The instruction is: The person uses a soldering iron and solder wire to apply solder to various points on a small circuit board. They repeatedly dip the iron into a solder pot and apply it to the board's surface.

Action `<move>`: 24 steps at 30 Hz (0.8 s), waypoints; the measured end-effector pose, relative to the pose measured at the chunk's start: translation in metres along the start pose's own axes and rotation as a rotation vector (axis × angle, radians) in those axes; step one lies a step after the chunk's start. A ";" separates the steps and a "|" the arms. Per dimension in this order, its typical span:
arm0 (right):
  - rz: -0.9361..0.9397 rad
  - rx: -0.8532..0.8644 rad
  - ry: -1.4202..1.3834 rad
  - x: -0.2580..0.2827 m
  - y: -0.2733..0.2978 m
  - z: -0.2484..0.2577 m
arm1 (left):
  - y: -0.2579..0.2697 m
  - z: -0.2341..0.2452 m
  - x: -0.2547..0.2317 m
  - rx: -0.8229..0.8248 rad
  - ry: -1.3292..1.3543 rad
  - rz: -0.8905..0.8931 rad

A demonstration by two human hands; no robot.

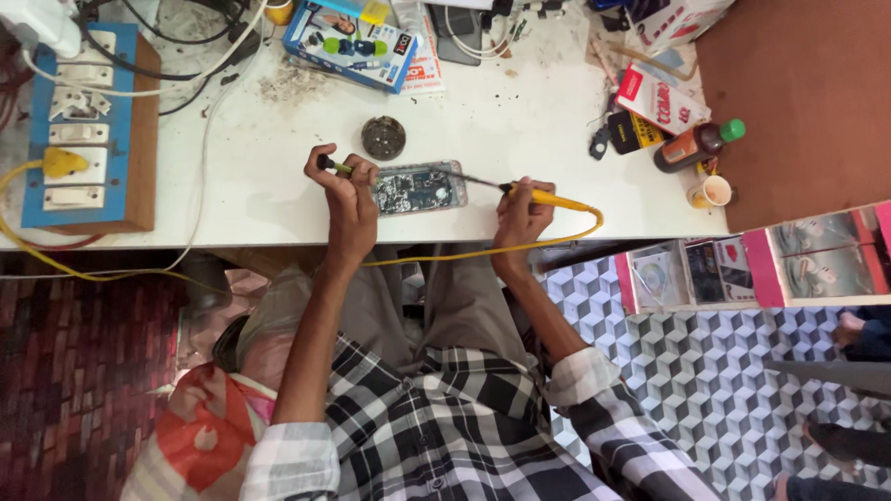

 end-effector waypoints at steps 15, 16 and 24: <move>-0.021 0.070 0.098 0.002 -0.008 0.004 | -0.002 0.002 0.004 -0.006 0.006 0.035; -0.008 0.054 0.083 0.001 -0.007 0.003 | -0.002 0.003 0.003 -0.005 0.002 0.024; 0.009 0.030 -0.004 -0.005 -0.008 0.008 | -0.003 0.002 0.000 0.012 -0.021 -0.007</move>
Point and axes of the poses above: each hand's wrist, its own y-axis away from the middle knuckle, its own z-axis out of the back of the hand, x = y × z, the point moved 5 cm from there along -y, towards the middle knuckle, and after that the axes turned 10 degrees about z, right-handed, at the moved point
